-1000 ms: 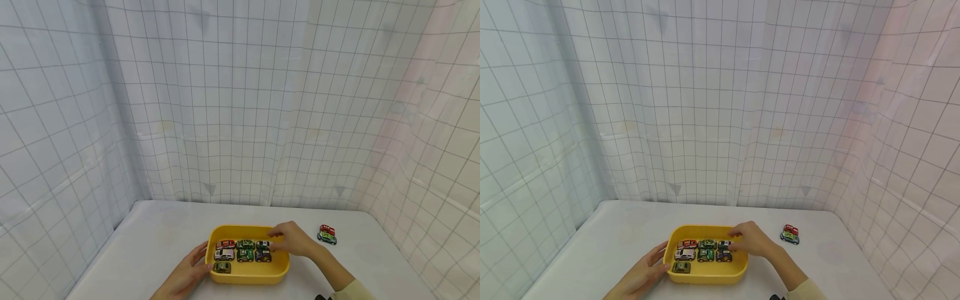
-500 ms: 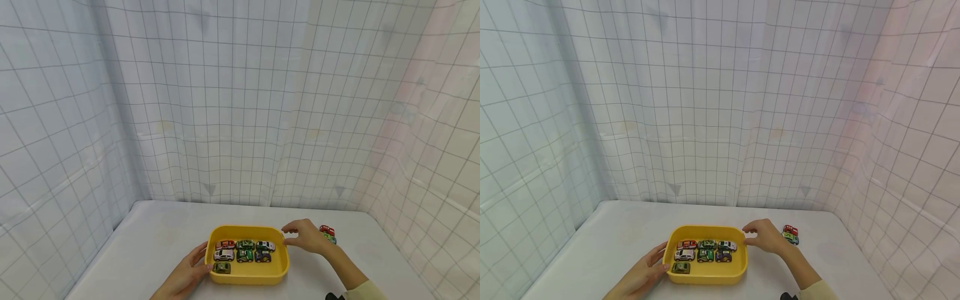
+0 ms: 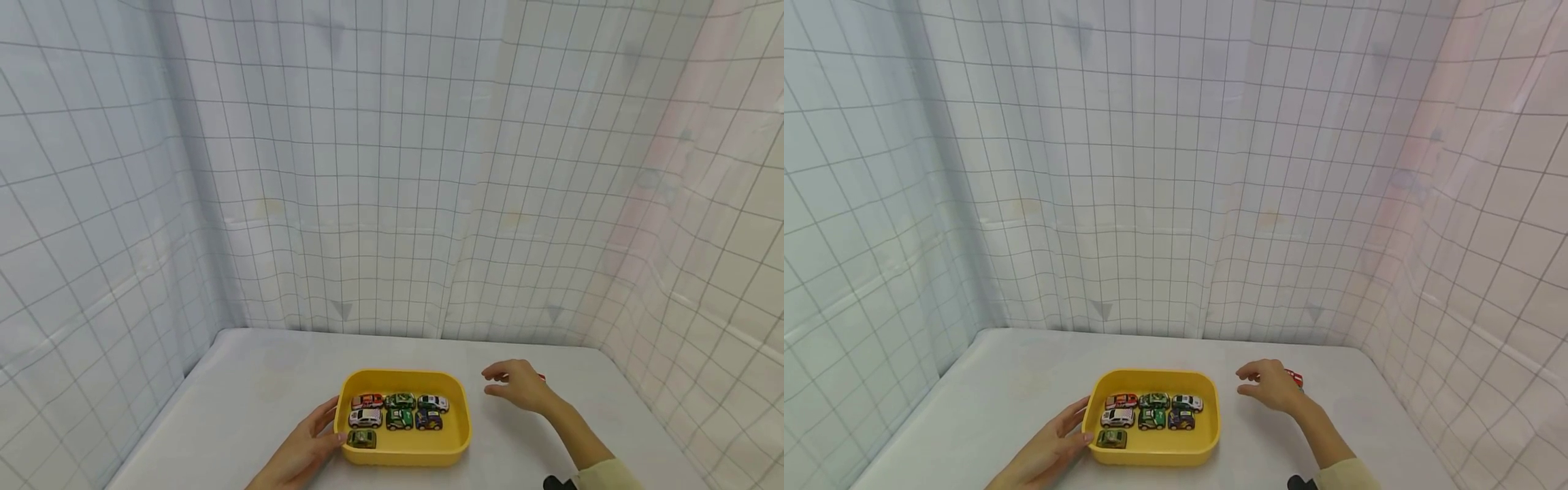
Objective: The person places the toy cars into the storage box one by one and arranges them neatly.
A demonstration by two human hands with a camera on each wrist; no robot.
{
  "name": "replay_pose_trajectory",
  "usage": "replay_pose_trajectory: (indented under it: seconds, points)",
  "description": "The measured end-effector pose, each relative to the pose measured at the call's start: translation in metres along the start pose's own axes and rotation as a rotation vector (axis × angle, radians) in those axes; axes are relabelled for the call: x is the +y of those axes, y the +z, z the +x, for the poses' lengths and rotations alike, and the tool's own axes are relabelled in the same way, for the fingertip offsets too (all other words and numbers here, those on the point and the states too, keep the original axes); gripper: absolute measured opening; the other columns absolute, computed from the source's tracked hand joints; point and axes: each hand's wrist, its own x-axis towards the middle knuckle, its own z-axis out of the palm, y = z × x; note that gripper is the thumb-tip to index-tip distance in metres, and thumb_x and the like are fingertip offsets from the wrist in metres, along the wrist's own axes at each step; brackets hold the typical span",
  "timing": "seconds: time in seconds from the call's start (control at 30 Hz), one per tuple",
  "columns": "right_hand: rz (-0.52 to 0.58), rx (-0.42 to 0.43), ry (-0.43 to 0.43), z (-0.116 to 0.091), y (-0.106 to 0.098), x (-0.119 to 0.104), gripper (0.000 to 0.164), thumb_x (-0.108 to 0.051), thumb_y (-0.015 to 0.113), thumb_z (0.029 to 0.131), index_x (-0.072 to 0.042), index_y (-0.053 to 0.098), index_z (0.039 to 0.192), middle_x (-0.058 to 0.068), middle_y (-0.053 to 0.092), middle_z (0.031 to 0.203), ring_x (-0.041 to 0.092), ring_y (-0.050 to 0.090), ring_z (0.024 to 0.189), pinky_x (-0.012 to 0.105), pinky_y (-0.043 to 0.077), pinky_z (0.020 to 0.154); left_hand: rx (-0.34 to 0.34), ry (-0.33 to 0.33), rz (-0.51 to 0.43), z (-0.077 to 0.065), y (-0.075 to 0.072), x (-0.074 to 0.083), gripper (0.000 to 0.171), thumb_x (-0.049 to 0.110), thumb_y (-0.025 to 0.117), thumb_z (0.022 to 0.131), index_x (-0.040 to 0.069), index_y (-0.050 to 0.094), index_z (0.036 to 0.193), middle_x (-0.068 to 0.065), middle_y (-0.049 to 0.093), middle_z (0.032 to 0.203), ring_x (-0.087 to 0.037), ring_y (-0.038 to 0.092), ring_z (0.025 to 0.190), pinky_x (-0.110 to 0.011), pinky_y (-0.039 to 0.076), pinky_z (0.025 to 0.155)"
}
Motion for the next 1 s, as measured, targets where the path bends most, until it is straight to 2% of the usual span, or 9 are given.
replay_pose_trajectory:
  seconds: [0.27,0.43,0.57,0.73,0.87,1.0]
  points:
    - [-0.051,0.051,0.043,-0.010,-0.012,0.019,0.026,-0.014,0.081,0.090,-0.001,0.077,0.112,0.005,0.075,0.104,0.024,0.068,0.095,0.040,0.060,0.084,0.002,0.005,-0.002,0.000,0.000,0.000,0.093,0.002,0.071,0.095,-0.003,0.007,0.164,-0.035,0.002,0.165,-0.052,0.005,0.151,-0.054,0.030,0.118]
    - [-0.050,0.072,0.122,-0.019,-0.017,0.031,0.026,-0.011,0.080,0.090,0.001,0.076,0.113,0.005,0.075,0.105,0.023,0.066,0.093,0.037,0.058,0.081,0.017,-0.002,-0.001,0.000,0.000,-0.001,0.094,0.002,0.072,0.095,-0.003,0.008,0.164,-0.035,0.003,0.165,-0.052,0.006,0.151,-0.054,0.032,0.118]
    - [-0.041,0.083,0.197,-0.028,-0.020,0.041,0.026,-0.010,0.079,0.090,0.001,0.076,0.114,0.005,0.075,0.107,0.025,0.067,0.098,0.042,0.058,0.086,0.017,-0.007,-0.006,0.001,-0.001,-0.002,0.094,0.001,0.072,0.095,-0.003,0.008,0.164,-0.035,0.002,0.165,-0.052,0.006,0.151,-0.053,0.031,0.118]
    - [-0.028,0.110,0.215,-0.037,-0.022,0.051,0.027,-0.007,0.080,0.089,0.003,0.075,0.114,0.012,0.075,0.110,0.032,0.069,0.102,0.049,0.058,0.089,0.020,-0.008,-0.004,0.001,-0.001,-0.002,0.094,0.001,0.072,0.095,-0.002,0.008,0.164,-0.035,0.001,0.165,-0.052,0.006,0.151,-0.054,0.030,0.118]
    - [-0.017,0.129,0.213,-0.042,-0.023,0.058,0.027,-0.006,0.080,0.089,0.003,0.075,0.114,0.016,0.074,0.113,0.032,0.071,0.101,0.043,0.060,0.085,0.021,-0.006,0.003,0.000,-0.001,-0.002,0.094,0.002,0.072,0.095,-0.003,0.008,0.164,-0.035,0.001,0.165,-0.052,0.007,0.151,-0.055,0.030,0.118]
    - [-0.023,0.144,0.253,-0.045,-0.025,0.065,0.027,-0.008,0.080,0.089,0.001,0.076,0.113,0.014,0.075,0.109,0.029,0.071,0.097,0.033,0.061,0.076,0.018,0.003,0.002,0.000,0.000,-0.002,0.093,0.002,0.071,0.096,-0.003,0.008,0.164,-0.035,0.002,0.165,-0.052,0.007,0.151,-0.054,0.030,0.118]
